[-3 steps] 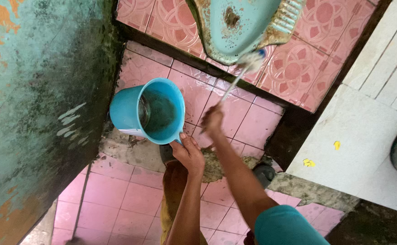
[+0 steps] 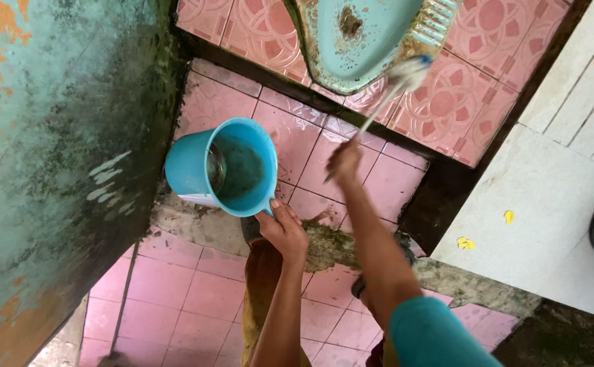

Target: The person scrubs a wall-mounted urinal using a toilet brush and water from a blue plastic jug. They repeatedly pour water into the urinal and scrub the interior surfaces and the surrounding tiled area.

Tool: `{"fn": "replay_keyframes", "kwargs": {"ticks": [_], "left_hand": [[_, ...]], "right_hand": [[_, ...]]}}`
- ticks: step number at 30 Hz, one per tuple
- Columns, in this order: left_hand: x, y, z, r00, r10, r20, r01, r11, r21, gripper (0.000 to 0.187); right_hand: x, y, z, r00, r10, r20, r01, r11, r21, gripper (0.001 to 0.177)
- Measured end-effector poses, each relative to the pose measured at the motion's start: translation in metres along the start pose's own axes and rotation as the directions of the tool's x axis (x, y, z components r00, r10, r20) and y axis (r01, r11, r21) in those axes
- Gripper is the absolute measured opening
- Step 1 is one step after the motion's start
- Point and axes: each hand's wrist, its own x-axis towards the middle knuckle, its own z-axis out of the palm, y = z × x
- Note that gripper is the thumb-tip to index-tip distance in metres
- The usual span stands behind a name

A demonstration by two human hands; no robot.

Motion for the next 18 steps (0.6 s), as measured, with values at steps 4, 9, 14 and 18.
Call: {"fn": "replay_keyframes", "kwargs": {"ticks": [4,9,14,18], "left_hand": [[-0.001,0.007,0.001,0.999,0.011,0.047,-0.009,0.999,-0.034,0.041],[-0.004,0.012,0.006,0.996,-0.076,0.041,0.079,0.994,-0.076,0.041],[-0.002,0.011,0.002,0.998,-0.063,0.029,0.064,0.997,-0.042,0.044],[-0.007,0.005,0.0,0.995,-0.094,0.013,0.095,0.995,-0.044,0.039]], "right_hand": [[0.016,-0.052,-0.027,0.999,-0.036,-0.008,0.036,0.999,-0.015,0.054],[-0.022,-0.037,-0.075,0.95,-0.306,0.058,0.283,0.772,-0.569,0.059],[0.025,-0.036,-0.126,0.92,-0.356,0.166,0.327,0.461,-0.825,0.05],[0.086,-0.069,-0.146,0.751,-0.548,0.368,0.562,0.239,-0.792,0.057]]}}
